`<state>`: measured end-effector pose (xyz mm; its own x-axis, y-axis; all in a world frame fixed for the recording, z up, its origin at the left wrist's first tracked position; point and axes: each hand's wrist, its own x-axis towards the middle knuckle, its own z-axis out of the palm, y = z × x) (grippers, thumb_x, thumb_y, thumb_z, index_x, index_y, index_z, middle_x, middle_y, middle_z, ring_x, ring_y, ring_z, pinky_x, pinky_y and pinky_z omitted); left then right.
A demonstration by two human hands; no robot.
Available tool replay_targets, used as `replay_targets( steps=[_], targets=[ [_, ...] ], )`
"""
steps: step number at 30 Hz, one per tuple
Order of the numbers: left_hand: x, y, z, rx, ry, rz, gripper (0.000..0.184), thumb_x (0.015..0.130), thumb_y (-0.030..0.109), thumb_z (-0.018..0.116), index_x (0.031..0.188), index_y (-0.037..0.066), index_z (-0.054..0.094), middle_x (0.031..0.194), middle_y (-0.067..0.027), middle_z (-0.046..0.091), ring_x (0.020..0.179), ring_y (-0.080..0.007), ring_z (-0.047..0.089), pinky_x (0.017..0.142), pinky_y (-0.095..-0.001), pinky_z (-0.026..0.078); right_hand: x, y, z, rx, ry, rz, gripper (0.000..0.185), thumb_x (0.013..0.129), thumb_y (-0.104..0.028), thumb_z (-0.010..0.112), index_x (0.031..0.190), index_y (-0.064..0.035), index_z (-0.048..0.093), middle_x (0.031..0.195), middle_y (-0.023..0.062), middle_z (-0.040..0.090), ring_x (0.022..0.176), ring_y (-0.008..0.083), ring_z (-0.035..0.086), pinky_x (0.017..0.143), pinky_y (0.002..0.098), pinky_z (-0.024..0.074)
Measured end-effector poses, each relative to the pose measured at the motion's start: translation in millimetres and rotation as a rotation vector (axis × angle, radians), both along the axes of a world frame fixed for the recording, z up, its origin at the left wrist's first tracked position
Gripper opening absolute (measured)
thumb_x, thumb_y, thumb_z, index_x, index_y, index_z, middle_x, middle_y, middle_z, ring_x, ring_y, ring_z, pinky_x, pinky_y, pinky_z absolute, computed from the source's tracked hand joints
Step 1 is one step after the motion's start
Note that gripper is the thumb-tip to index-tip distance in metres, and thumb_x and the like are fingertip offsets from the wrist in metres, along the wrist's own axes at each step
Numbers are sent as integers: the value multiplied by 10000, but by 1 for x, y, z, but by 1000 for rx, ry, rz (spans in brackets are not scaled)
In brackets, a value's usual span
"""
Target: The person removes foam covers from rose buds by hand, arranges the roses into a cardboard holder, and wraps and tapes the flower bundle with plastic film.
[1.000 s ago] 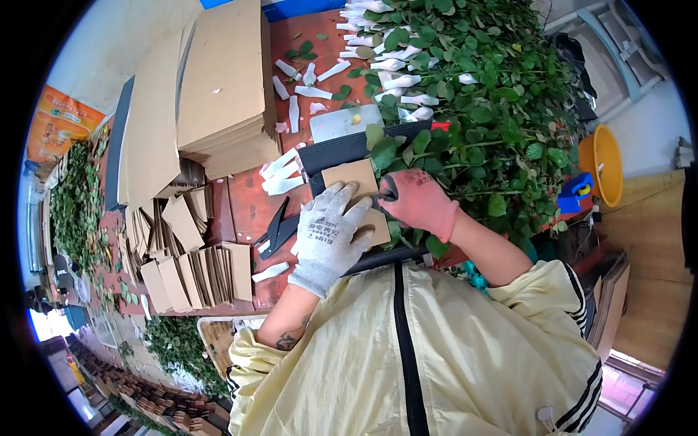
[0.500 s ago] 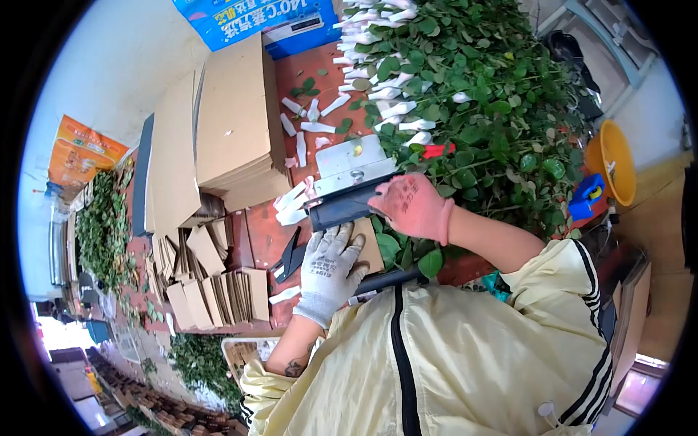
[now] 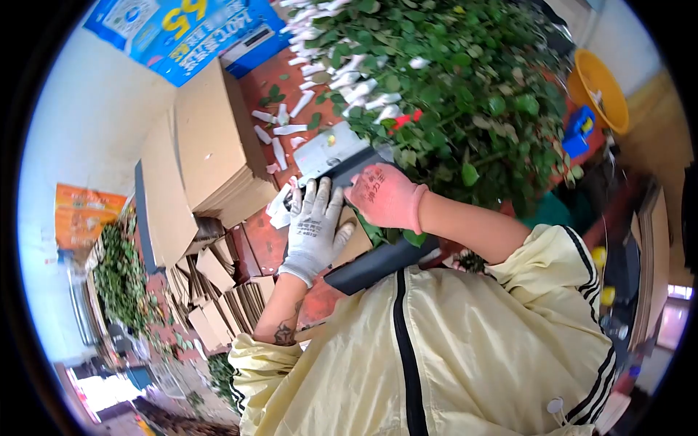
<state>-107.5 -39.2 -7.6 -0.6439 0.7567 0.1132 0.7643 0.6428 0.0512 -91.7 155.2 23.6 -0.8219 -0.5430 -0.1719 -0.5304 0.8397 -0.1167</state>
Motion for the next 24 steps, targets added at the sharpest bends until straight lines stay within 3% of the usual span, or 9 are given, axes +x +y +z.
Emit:
replay_targets(
  steps=[2,4,7,10,12,18,20,22,24],
  targets=[
    [-3,-6,-4,-10,-130,-35,633,827,332,565,1345,9,396,1436,-238,314,1346,-424,249,1118,-521,148,34,1,-34,-254,736,-52,372,841,-253,495,1143,-44,559,1055,158,608,1053,371,544,938,450,397],
    [-1,-8,-4,52,-109,-59,615,822,312,572,1334,14,409,1423,-234,334,1332,-420,271,1114,-522,158,72,-10,-1,-372,547,-234,459,768,-329,613,1159,-95,559,1155,173,549,1159,373,452,1039,444,315],
    [0,-6,-9,107,-95,-50,568,820,264,570,1318,26,435,1405,-212,365,1314,-402,306,1104,-519,185,147,-3,-17,-890,378,-451,436,650,-163,709,1064,-52,627,1108,172,561,959,371,565,851,403,479],
    [4,-5,-13,169,-86,-55,524,824,231,567,1292,22,462,1380,-193,408,1302,-383,333,1097,-510,211,219,-22,-115,-1650,55,-925,335,821,-156,615,1128,-23,586,1094,99,609,1014,295,584,889,414,476],
    [5,-6,-16,161,-65,-77,500,826,229,565,1270,15,480,1350,-197,441,1287,-380,356,1096,-506,218,226,-35,-136,-2589,-851,-1033,413,909,-290,550,1244,-52,509,1214,79,571,1116,265,553,991,443,413],
    [-4,-9,-2,117,-93,-144,397,805,257,577,1153,65,582,1268,-90,541,1222,-297,445,1005,-448,345,175,-71,-118,-3037,-738,-492,636,928,-518,420,1389,-84,362,1427,111,390,1298,286,383,1123,462,220],
    [-21,-16,-3,122,-136,-224,363,816,238,561,1137,72,598,1234,-98,572,1183,-290,490,995,-423,372,161,-66,-55,-3733,-1274,-234,703,928,-572,359,1421,-73,315,1464,121,342,1335,282,330,1139,452,184],
    [-57,-24,-6,100,-245,-496,283,896,179,463,1099,49,610,1198,-145,585,1134,-329,521,1000,-388,392,147,-67,-48,-2853,-789,-322,741,926,-615,285,1423,-66,320,1472,132,331,1343,281,326,1151,446,141],
    [-60,-28,10,240,-288,-637,309,949,215,404,1093,23,600,1150,-187,590,1100,-354,526,965,-408,407,129,-65,-53,-2841,-766,-179,754,930,-616,249,1407,-39,344,1454,157,351,1348,306,318,1157,442,120]
  ],
)
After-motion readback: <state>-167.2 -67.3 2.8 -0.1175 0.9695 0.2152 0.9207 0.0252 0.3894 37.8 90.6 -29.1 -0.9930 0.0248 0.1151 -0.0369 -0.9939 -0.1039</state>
